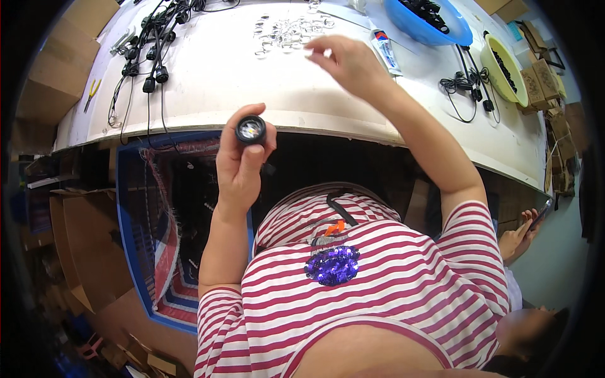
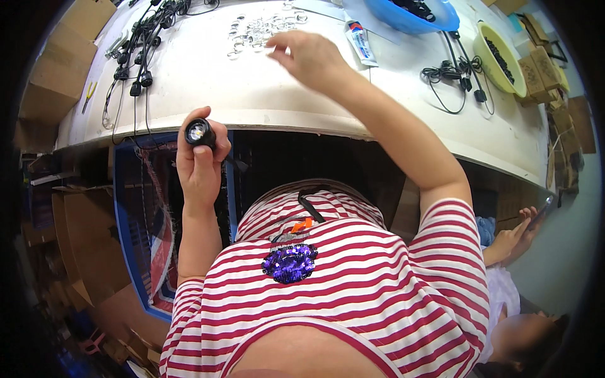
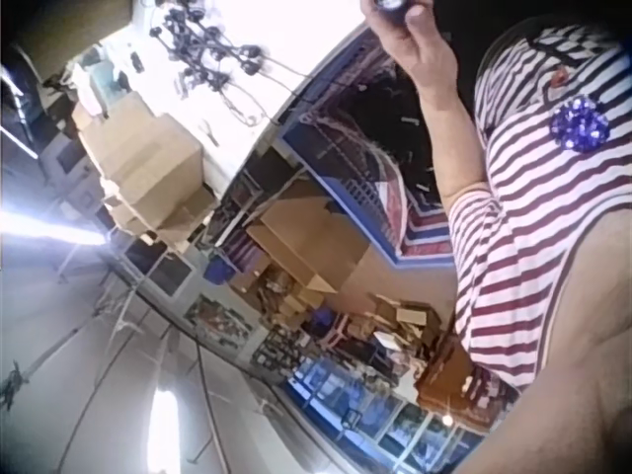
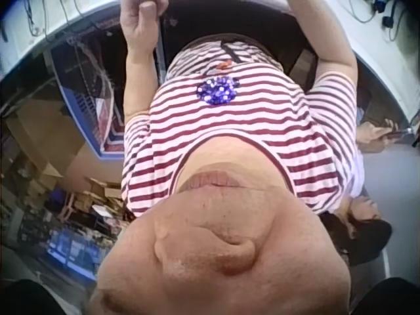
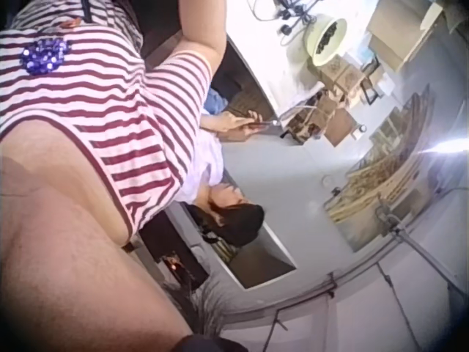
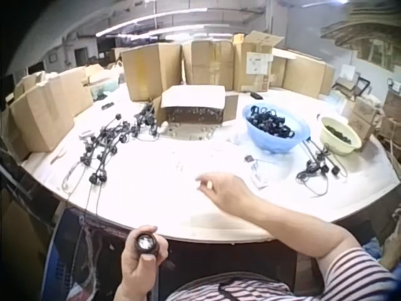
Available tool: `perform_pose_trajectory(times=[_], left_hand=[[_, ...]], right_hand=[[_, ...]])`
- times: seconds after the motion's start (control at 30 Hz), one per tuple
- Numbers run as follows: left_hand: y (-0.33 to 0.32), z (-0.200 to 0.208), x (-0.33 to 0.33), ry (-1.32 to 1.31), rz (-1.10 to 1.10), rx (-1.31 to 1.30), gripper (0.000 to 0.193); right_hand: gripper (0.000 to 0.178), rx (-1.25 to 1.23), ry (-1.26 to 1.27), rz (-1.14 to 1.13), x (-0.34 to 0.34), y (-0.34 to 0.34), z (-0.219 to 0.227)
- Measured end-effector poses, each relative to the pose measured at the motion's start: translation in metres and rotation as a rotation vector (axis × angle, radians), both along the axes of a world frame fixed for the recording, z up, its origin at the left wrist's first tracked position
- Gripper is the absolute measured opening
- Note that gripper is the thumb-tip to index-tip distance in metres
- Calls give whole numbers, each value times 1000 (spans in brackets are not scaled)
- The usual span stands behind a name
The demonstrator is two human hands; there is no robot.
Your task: The person assembles small electronic components at a workbench. They repeatedly pick up a black cylindrical device, apply glue from a tube into its opening, insert a small metal ring, and then attach a black plastic cap. The person handles the components one at a time, placing finished units on the table.
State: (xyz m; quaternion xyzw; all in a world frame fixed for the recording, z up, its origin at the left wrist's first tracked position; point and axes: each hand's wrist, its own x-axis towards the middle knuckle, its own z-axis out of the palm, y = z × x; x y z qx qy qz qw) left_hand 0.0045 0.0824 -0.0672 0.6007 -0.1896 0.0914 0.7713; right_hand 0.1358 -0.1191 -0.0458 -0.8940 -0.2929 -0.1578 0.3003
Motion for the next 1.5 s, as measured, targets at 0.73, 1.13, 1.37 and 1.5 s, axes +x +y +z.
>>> perform_pose_trajectory(times=[0.73, 1.13, 1.37, 1.5], left_hand=[[-17, -32, 10, 184, -173, -40, 60], [-25, -43, 11, 294, -234, -146, 38], [-36, -36, 16, 271, -236, 35, 19], [-41, -31, 16, 311, -189, 76, 33]], right_hand=[[29, -146, 297, -113, -7, -20, -18], [21, 183, 502, 476, -53, 0, 31], [22, 264, 550, 474, -61, -14, 31], [32, 133, 469, 435, -56, -29, 53]])
